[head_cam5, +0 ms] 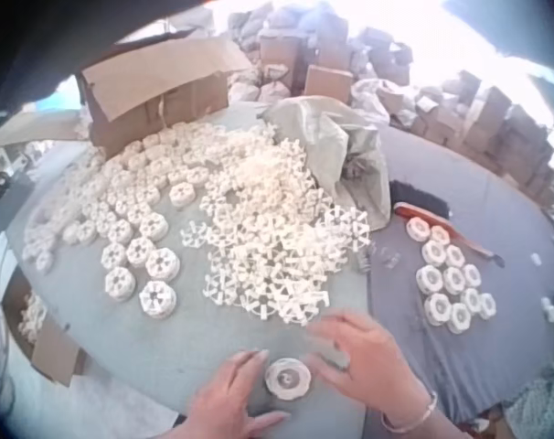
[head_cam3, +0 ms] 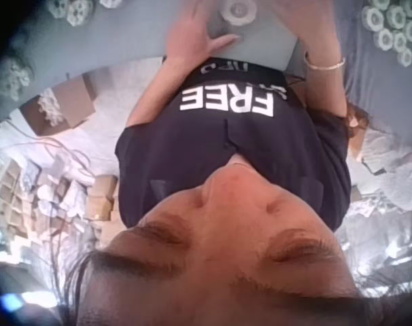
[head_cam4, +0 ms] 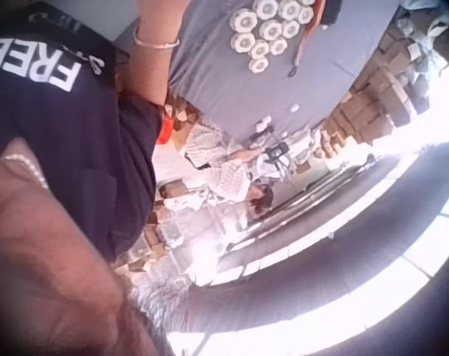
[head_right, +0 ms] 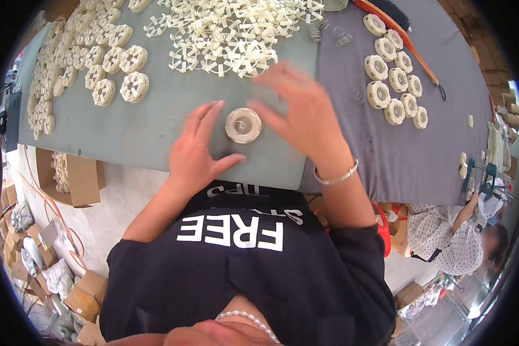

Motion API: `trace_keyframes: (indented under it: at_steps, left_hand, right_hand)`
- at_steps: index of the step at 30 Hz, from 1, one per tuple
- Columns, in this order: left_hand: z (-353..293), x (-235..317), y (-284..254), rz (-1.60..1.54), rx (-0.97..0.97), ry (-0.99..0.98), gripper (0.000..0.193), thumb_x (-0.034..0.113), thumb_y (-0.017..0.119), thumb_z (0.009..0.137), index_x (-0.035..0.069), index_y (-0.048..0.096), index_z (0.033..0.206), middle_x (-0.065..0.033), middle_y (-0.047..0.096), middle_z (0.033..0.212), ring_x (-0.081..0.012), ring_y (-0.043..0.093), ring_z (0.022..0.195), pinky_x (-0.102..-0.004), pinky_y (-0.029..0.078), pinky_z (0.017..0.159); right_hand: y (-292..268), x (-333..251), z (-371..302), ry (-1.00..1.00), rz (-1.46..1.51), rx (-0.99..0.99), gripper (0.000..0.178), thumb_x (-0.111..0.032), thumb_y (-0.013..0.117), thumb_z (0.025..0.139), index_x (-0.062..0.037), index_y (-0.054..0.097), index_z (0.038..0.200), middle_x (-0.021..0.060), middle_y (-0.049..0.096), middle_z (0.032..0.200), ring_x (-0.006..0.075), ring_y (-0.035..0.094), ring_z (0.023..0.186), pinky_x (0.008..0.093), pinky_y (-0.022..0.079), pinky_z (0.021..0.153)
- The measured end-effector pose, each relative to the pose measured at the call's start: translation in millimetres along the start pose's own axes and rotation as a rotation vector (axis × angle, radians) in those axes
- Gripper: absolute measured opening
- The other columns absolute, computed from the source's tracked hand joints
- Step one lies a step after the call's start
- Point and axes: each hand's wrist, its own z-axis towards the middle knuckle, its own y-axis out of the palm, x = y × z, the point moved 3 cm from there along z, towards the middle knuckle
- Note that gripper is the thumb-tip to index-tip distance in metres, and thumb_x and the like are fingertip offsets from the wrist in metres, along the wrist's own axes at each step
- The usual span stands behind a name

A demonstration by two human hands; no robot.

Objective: The person assembles small white plastic components by hand, inserting metal springs into circular bases and attaching cross-shaped pieces. They repeatedly pick up parts from piles on the table, fit them together, and place the finished units into a growing stack on the right side of the workspace.

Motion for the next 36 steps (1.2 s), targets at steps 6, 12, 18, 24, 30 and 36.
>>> trace_keyframes:
  at_steps: [6, 12, 18, 24, 30, 36]
  left_hand:
    - [9.6, -2.1, 13.8, -0.031, -0.068, 0.030, 0.073, 0.028, 0.092, 0.077, 0.013, 0.064, 0.143, -0.0040, 0.068, 0.134, -0.0246, 0.073, 0.102, -0.0365, 0.060, 0.076]
    - [-0.8, -8.5, 5.3, -0.207, -0.156, 0.023, 0.067, 0.022, 0.089, 0.079, 0.015, 0.066, 0.142, -0.0029, 0.067, 0.140, -0.0178, 0.065, 0.075, -0.0300, 0.053, 0.062]
    - [3.3, -7.8, 10.9, -0.268, -0.139, 0.042, 0.066, 0.021, 0.090, 0.077, 0.016, 0.069, 0.139, -0.0024, 0.068, 0.142, -0.0137, 0.062, 0.071, -0.0271, 0.050, 0.058]
    - [3.7, -5.7, 6.3, -0.238, -0.156, 0.034, 0.056, 0.025, 0.087, 0.083, 0.014, 0.069, 0.136, -0.0059, 0.068, 0.136, -0.0257, 0.073, 0.100, -0.0359, 0.060, 0.080]
    - [26.6, 11.2, -5.6, -0.593, -0.056, -0.096, 0.053, 0.016, 0.086, 0.087, 0.003, 0.069, 0.136, -0.0052, 0.069, 0.121, -0.0070, 0.059, 0.077, -0.0218, 0.049, 0.065]
    - [79.0, 0.9, 15.9, -1.175, -0.174, -0.260, 0.033, 0.012, 0.072, 0.102, 0.004, 0.069, 0.134, 0.0006, 0.070, 0.103, -0.0052, 0.059, 0.075, -0.0224, 0.049, 0.063]
  right_hand:
    - [7.3, 28.9, 60.5, -0.204, -0.283, 0.236, 0.041, -0.024, 0.088, 0.081, -0.0083, 0.076, 0.117, 0.0079, 0.075, 0.109, 0.0305, 0.071, 0.104, 0.0401, 0.057, 0.088]
    - [-26.5, 41.6, 1.2, 0.112, 0.124, 0.193, 0.045, -0.024, 0.089, 0.081, -0.0054, 0.076, 0.121, 0.0029, 0.075, 0.099, 0.0222, 0.069, 0.091, 0.0337, 0.054, 0.080]
    - [-8.2, 49.1, -61.2, 0.242, 0.168, 0.111, 0.055, -0.022, 0.090, 0.083, -0.0033, 0.072, 0.131, 0.0038, 0.075, 0.108, 0.0140, 0.064, 0.085, 0.0289, 0.052, 0.077]
    - [-3.6, 54.5, -71.2, 0.288, 0.411, 0.173, 0.056, -0.017, 0.092, 0.082, -0.0018, 0.071, 0.131, 0.0052, 0.076, 0.103, 0.0130, 0.067, 0.085, 0.0285, 0.054, 0.075]
    - [-9.2, 33.8, -49.8, 0.158, 0.465, 0.033, 0.054, -0.012, 0.094, 0.079, -0.0020, 0.071, 0.127, 0.0045, 0.077, 0.102, 0.0133, 0.069, 0.089, 0.0288, 0.057, 0.081]
    - [-5.2, 26.7, -29.9, 0.087, 0.546, 0.043, 0.048, -0.008, 0.090, 0.082, -0.0028, 0.071, 0.126, 0.0054, 0.077, 0.107, 0.0135, 0.068, 0.092, 0.0286, 0.056, 0.083]
